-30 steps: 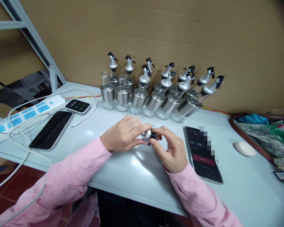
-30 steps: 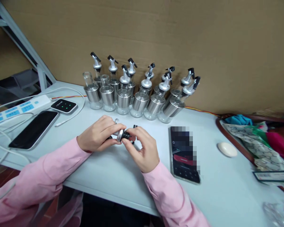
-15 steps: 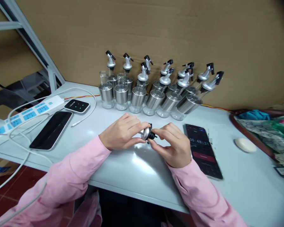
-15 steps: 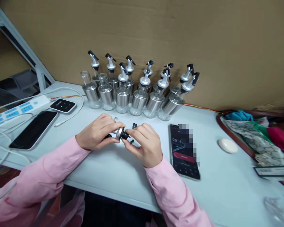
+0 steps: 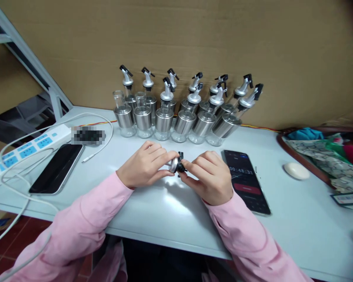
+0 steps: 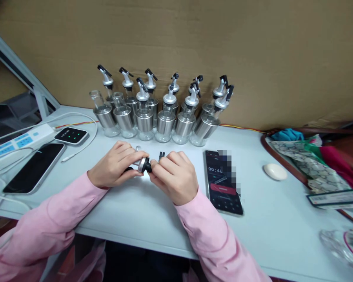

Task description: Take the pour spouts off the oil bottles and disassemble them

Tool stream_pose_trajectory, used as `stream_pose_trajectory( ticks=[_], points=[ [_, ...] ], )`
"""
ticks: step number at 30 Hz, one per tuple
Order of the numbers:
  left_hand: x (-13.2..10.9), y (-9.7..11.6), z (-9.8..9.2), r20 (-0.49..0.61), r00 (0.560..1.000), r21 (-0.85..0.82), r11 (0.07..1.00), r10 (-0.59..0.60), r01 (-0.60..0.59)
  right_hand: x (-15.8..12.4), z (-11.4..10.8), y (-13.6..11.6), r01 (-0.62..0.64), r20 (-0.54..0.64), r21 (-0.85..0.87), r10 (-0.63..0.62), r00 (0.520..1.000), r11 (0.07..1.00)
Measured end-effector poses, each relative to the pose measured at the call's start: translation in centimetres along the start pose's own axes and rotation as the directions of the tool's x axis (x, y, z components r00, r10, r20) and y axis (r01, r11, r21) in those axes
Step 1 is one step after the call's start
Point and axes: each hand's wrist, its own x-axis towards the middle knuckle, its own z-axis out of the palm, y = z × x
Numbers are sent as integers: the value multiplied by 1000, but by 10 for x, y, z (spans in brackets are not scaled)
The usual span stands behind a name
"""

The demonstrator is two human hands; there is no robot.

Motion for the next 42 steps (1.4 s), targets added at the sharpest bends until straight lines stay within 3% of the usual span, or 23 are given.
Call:
stream_pose_trajectory(
  ticks=[8, 19, 24, 29, 34, 38, 42],
  points=[
    [0, 0, -2, 40, 999, -2, 1000, 8, -8, 2, 1, -1, 4, 5, -48, -4, 1000, 999],
    [2, 3, -5, 143, 985, -172, 977, -101, 125, 0, 1, 0, 18, -4, -71, -18, 1000, 997],
    [-1, 4, 1, 107, 987, -186, 972, -123, 141, -2, 4, 0, -135, 65, 106, 129, 990, 985],
    [-3, 4, 5, 20, 990, -162, 977, -140, 141, -3, 6, -5, -366, 180, 412, 319, 931, 835],
    [-3, 1, 6, 23, 994, -129, 986, -104, 106, -5, 9, -8, -512, 248, 518, 453, 856, 685],
    [-2, 0, 4, 28, 996, -101, 991, -87, 90, -7, 10, -9, -556, 283, 593, 496, 821, 582],
    [-1, 0, 4, 33, 997, -86, 993, -77, 79, -7, 11, -10, -553, 282, 618, 499, 819, 558]
  ],
)
